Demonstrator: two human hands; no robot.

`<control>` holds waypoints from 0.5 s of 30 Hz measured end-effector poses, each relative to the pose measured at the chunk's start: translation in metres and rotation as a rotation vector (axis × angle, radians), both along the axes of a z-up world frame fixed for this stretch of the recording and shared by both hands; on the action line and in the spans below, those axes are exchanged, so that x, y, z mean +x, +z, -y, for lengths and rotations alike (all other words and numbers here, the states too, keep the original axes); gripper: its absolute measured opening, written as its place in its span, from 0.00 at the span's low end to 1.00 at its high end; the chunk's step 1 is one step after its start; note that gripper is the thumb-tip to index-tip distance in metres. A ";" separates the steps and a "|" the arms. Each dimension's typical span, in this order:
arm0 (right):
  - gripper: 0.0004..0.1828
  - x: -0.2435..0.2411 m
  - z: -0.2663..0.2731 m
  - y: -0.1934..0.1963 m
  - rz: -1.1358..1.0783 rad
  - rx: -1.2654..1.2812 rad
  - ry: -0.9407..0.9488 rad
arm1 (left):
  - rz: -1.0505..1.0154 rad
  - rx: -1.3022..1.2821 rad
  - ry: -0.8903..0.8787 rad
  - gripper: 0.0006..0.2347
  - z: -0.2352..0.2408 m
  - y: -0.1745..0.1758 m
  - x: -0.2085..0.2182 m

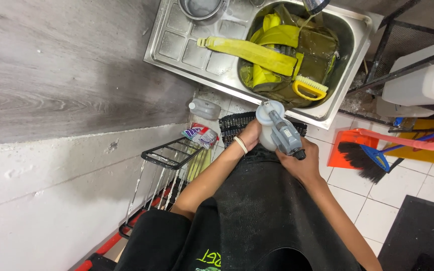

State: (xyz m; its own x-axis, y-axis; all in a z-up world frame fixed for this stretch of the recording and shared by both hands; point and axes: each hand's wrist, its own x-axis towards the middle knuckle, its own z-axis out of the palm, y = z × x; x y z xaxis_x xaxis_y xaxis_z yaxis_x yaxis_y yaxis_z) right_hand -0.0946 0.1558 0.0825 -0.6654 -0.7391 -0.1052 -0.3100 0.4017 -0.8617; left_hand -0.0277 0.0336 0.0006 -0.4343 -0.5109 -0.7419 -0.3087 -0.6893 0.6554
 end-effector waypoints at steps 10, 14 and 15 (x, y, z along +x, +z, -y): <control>0.14 -0.002 0.003 0.008 0.015 -0.019 0.000 | 0.014 0.003 -0.004 0.17 0.000 -0.012 -0.003; 0.13 -0.002 0.003 0.009 0.008 -0.004 -0.021 | 0.016 0.002 -0.002 0.17 -0.001 -0.017 -0.007; 0.13 -0.003 0.001 0.007 -0.007 -0.010 -0.018 | 0.017 0.002 -0.003 0.17 -0.002 -0.018 -0.008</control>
